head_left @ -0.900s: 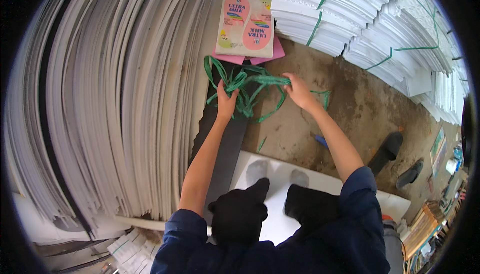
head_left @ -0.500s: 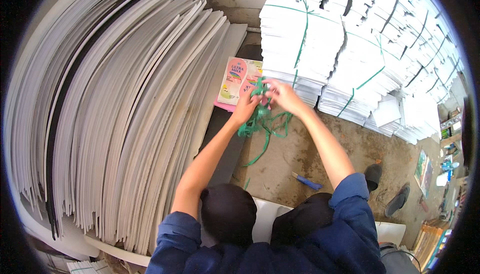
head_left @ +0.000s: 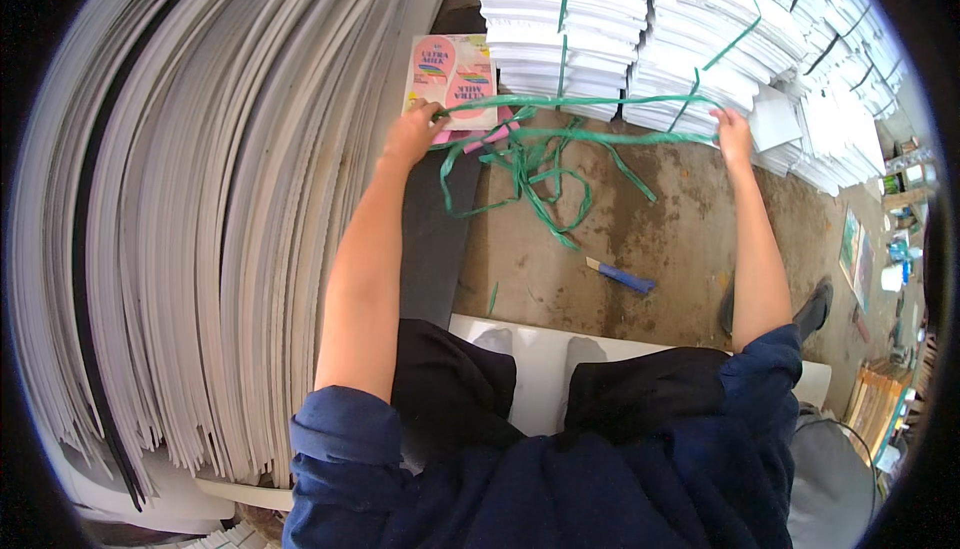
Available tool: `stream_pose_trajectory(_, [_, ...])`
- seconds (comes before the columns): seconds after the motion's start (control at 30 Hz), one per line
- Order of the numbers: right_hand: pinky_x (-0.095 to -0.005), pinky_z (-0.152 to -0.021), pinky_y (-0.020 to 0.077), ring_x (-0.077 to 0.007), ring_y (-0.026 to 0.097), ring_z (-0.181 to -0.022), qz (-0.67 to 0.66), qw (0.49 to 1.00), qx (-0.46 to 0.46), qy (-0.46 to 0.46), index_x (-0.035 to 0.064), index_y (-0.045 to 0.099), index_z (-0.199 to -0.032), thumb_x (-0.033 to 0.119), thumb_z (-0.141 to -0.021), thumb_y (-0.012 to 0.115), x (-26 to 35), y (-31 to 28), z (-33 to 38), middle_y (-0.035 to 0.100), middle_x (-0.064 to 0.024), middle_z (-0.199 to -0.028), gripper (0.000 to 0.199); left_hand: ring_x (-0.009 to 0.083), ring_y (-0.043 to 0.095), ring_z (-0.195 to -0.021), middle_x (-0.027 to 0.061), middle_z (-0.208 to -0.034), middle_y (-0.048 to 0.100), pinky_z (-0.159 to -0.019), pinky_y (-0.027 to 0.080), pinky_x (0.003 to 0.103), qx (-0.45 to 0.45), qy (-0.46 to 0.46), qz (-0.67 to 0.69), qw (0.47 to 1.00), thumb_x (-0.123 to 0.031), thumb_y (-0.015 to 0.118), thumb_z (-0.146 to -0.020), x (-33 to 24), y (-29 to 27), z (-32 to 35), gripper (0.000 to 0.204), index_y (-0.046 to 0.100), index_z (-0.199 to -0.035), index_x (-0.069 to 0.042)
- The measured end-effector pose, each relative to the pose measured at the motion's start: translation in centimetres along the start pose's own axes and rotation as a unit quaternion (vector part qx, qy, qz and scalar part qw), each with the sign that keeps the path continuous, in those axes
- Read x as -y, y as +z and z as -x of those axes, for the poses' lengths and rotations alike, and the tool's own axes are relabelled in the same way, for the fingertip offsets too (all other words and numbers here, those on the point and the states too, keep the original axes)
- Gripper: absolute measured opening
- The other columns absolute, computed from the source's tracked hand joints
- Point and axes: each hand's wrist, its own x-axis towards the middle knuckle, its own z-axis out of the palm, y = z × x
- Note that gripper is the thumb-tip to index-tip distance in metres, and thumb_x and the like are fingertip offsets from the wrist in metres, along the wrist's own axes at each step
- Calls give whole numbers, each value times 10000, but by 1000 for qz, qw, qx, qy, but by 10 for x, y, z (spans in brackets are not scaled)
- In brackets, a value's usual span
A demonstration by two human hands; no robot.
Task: The person sits on the floor and ties stacks of white paper with green plastic straps. They measure, wrap, and knot the straps by hand to secure the bundles. The person then picks up loose sheets of paper and stacks them into a new pile.
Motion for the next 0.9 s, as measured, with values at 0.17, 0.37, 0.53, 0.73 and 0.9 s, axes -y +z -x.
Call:
stream_pose_trajectory(0.17, [-255, -424, 414, -100, 439, -502, -78, 976, -146, 139, 72, 615, -862, 164, -840, 445, -67, -59, -3, 472, -1, -643, 194, 294, 568, -803, 135, -860, 565, -674, 451, 353, 20, -56, 14, 998, -199, 599, -743, -6, -2, -14, 156, 604, -857, -92])
stream_pose_trajectory(0.37, [-318, -621, 422, -215, 490, -729, 188, 976, 38, 106, 23, 462, -1094, 213, -772, 543, -84, -41, 13, 509, -133, -863, 382, 356, 353, -1132, 176, -1172, 421, -861, 327, 537, 197, -82, -94, 972, -431, 719, -562, -21, 28, -26, 771, 370, -1217, -218])
stream_pose_trajectory(0.53, [-381, -927, 336, -326, 369, -1142, 350, 916, 193, 7, -22, 414, -1154, 250, -744, 584, -25, 25, 57, 415, -218, -1191, 520, 320, 387, -1103, 140, -1187, 391, -855, 360, 495, 180, -57, -134, 973, -331, 691, -624, -13, 37, -14, 666, 364, -1184, -179])
stream_pose_trajectory(0.73, [-398, -838, 408, -348, 509, -968, 206, 851, 464, -133, 23, 465, -1098, 189, -789, 531, 26, 111, 102, 537, -232, -1003, 357, 262, 570, -853, 101, -869, 587, -708, 456, 418, 267, 141, -143, 943, -252, 529, -735, -17, 99, 44, 206, 571, -853, -89])
stream_pose_trajectory(0.9, [-378, -842, 391, -311, 467, -1021, 297, 750, 562, -185, 23, 395, -1156, 192, -790, 541, 18, 180, 159, 483, -170, -1048, 429, 326, 542, -870, 155, -934, 565, -768, 436, 409, 388, 60, 88, 915, -272, 523, -771, -18, 157, 132, 278, 564, -956, -67])
